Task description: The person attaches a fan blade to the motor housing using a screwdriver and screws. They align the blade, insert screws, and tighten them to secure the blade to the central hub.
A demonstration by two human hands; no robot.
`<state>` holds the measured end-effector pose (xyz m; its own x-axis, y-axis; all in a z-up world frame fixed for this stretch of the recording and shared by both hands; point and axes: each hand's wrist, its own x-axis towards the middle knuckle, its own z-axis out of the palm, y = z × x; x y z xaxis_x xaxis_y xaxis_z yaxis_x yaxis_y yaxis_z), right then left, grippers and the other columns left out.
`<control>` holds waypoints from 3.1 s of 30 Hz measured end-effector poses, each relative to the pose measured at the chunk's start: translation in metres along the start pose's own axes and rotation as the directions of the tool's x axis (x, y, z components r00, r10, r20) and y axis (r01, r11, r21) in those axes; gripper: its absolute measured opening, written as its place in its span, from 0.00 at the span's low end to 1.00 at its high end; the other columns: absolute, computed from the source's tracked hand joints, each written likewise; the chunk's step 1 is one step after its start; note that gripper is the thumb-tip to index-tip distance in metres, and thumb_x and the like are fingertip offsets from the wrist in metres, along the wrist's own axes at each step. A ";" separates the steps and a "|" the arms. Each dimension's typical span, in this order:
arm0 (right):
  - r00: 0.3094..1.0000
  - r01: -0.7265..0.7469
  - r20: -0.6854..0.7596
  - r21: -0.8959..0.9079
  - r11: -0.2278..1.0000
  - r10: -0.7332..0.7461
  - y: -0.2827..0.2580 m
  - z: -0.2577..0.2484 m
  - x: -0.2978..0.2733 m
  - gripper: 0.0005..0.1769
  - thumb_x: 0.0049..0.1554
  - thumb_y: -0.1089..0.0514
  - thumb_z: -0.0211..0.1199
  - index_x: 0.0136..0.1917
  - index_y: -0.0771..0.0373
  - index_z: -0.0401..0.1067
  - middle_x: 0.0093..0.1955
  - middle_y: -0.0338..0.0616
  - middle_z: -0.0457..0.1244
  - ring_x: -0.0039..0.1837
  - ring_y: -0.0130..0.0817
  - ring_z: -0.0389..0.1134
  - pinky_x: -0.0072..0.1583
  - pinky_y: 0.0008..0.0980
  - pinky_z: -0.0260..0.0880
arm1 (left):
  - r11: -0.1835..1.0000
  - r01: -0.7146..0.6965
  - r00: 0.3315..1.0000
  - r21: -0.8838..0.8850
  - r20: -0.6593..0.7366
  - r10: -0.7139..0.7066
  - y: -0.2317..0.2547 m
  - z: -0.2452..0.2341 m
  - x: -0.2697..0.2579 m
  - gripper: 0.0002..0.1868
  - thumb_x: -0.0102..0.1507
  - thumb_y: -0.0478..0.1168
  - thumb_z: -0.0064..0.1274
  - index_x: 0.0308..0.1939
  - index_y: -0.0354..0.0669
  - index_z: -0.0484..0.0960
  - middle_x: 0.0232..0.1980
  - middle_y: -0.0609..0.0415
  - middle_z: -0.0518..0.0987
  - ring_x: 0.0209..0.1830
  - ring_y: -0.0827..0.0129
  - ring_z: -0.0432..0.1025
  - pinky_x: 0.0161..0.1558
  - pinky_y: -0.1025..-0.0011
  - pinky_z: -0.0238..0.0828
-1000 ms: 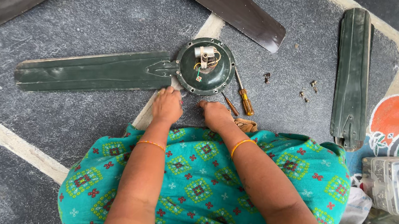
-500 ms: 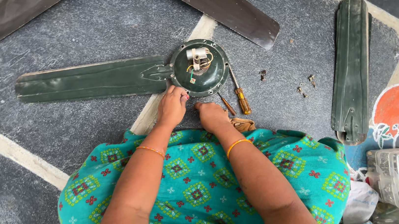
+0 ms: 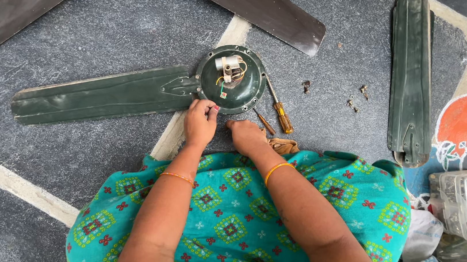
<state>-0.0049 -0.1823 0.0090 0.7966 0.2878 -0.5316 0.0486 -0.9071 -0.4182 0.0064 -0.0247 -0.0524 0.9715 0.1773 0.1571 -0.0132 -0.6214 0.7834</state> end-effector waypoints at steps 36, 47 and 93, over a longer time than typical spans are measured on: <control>0.999 0.038 -0.014 -0.020 0.999 -0.038 0.005 0.006 0.006 0.26 0.56 0.66 0.55 0.67 0.49 0.71 0.60 0.56 0.68 0.63 0.53 0.70 0.62 0.49 0.71 | 0.883 -0.339 0.941 0.325 0.105 0.323 0.004 -0.021 -0.004 0.14 0.55 0.37 0.57 0.45 0.53 0.87 0.42 0.57 0.76 0.43 0.56 0.74 0.45 0.57 0.74; 0.999 0.036 -0.015 -0.014 0.999 -0.036 0.007 0.009 0.009 0.27 0.56 0.66 0.55 0.67 0.48 0.71 0.60 0.55 0.68 0.63 0.52 0.70 0.63 0.49 0.71 | 0.878 -0.341 0.940 0.334 0.127 0.317 0.001 -0.020 -0.004 0.14 0.55 0.37 0.57 0.44 0.54 0.88 0.42 0.57 0.76 0.43 0.56 0.74 0.45 0.57 0.74; 0.999 0.036 -0.023 -0.011 0.999 -0.036 0.004 0.004 0.006 0.27 0.56 0.67 0.56 0.66 0.47 0.72 0.60 0.55 0.68 0.63 0.52 0.70 0.63 0.48 0.71 | 0.928 -0.254 0.967 0.273 0.054 0.249 0.005 -0.021 -0.001 0.10 0.60 0.47 0.64 0.41 0.49 0.87 0.42 0.56 0.77 0.45 0.55 0.75 0.45 0.56 0.73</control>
<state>-0.0027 -0.1831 0.0014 0.8081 0.3132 -0.4990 0.0840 -0.8996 -0.4285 0.0002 -0.0125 -0.0359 0.9489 -0.0244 0.3145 -0.1945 -0.8301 0.5225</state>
